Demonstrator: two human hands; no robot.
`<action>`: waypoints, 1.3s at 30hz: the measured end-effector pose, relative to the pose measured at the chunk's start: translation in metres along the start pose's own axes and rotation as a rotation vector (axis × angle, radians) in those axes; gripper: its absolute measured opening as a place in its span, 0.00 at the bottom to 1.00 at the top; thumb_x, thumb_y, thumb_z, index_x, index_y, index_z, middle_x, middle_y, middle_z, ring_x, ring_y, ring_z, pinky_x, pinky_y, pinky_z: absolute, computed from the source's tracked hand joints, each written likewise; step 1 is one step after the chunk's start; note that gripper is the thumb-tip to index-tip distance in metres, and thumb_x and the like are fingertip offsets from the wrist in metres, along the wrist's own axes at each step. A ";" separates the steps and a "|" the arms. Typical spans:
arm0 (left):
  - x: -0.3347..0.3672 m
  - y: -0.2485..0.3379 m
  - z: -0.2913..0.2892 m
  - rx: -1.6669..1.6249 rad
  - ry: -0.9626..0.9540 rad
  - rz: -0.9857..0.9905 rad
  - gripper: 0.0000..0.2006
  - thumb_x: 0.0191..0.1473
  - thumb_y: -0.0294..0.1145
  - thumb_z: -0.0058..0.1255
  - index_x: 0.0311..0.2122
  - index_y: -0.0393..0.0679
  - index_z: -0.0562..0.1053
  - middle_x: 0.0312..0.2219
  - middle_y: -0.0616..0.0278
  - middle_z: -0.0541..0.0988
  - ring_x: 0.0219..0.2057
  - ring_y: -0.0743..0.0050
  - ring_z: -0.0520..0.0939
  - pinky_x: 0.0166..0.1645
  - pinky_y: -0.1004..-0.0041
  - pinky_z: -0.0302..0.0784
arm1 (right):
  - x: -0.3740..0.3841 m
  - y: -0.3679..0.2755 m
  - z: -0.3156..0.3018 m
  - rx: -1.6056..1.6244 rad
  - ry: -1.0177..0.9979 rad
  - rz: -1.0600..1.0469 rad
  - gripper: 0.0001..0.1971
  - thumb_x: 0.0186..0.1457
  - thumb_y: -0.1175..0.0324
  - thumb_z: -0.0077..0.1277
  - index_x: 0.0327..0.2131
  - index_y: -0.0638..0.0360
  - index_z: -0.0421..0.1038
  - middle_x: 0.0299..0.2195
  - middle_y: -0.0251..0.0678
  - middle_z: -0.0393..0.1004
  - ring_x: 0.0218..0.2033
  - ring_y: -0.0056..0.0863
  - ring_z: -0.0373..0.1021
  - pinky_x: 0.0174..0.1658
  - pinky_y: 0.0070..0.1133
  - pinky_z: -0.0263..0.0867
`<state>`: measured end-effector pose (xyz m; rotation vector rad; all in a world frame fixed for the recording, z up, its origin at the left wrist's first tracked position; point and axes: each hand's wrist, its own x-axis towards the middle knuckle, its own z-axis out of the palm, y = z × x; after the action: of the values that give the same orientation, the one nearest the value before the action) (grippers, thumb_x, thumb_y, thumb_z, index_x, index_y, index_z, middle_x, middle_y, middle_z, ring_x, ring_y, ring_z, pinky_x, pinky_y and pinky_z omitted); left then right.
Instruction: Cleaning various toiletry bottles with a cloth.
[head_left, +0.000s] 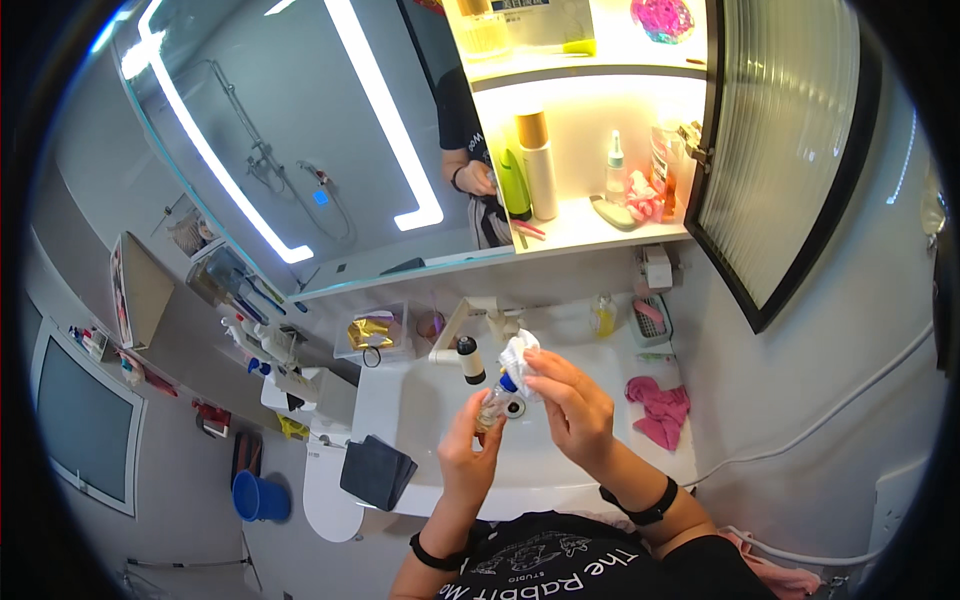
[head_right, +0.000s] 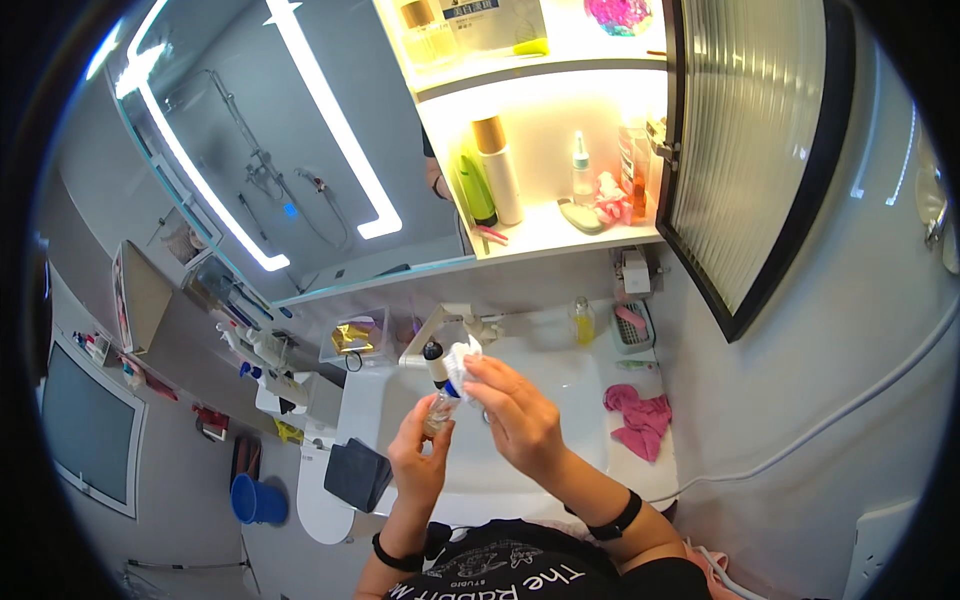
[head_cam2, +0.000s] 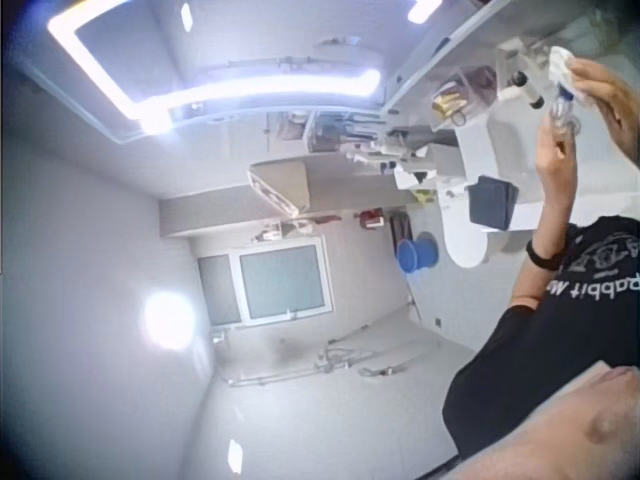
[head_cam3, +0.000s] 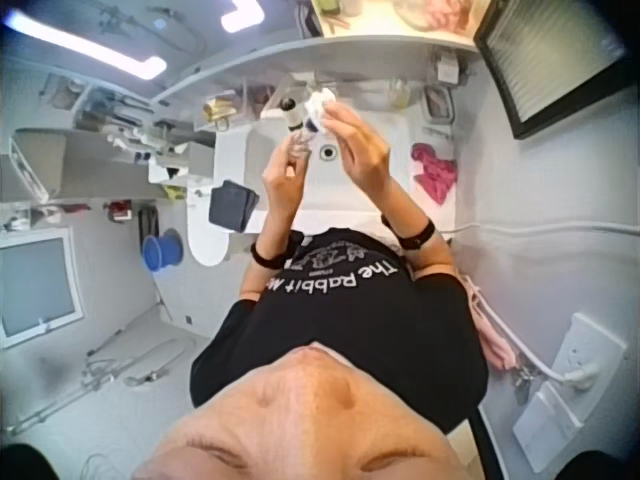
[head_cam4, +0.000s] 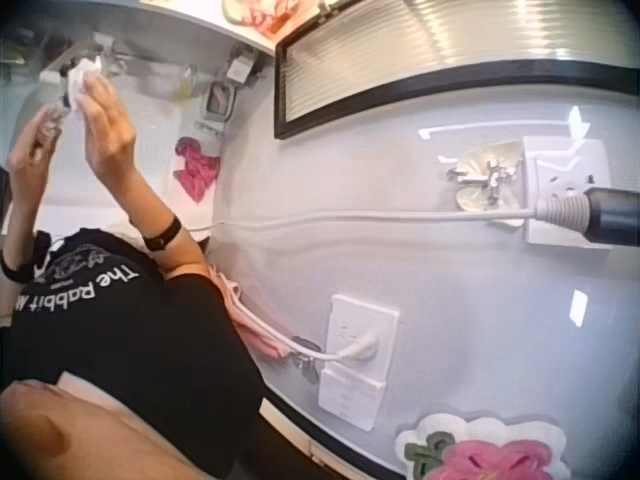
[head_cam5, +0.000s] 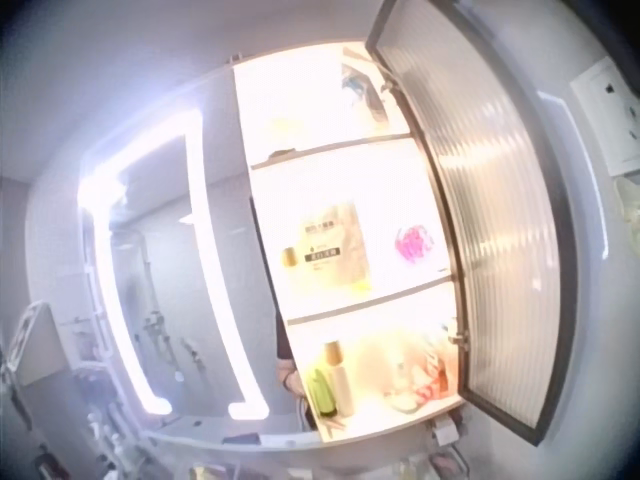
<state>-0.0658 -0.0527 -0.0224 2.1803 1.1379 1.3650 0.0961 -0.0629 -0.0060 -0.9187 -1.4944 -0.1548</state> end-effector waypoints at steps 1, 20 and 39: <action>-0.004 0.001 -0.001 0.002 -0.003 -0.004 0.21 0.48 0.21 0.56 0.49 0.37 0.68 0.33 0.54 0.77 0.26 0.72 0.77 0.27 0.77 0.72 | -0.002 -0.005 -0.002 -0.001 -0.019 -0.030 0.12 0.43 0.85 0.52 0.35 0.66 0.70 0.42 0.45 0.73 0.45 0.44 0.70 0.46 0.29 0.69; -0.018 0.007 0.007 -1.236 -0.317 -0.646 0.15 0.62 0.36 0.38 0.47 0.36 0.67 0.26 0.69 0.69 0.20 0.83 0.64 0.24 0.82 0.57 | -0.030 -0.034 -0.014 0.024 -0.052 -0.010 0.12 0.41 0.83 0.52 0.33 0.62 0.70 0.40 0.38 0.75 0.43 0.37 0.70 0.45 0.26 0.67; -0.003 -0.030 -0.021 -1.689 -0.419 -0.854 0.23 0.63 0.52 0.27 0.48 0.43 0.64 0.19 0.72 0.62 0.09 0.90 0.54 0.14 0.87 0.49 | -0.004 0.004 0.020 0.374 -0.233 0.085 0.09 0.45 0.84 0.53 0.31 0.59 0.73 0.32 0.37 0.69 0.33 0.29 0.69 0.34 0.21 0.67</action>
<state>-0.0983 -0.0388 -0.0332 0.5316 0.2714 0.7524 0.0824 -0.0497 -0.0152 -0.7109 -1.6244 0.2951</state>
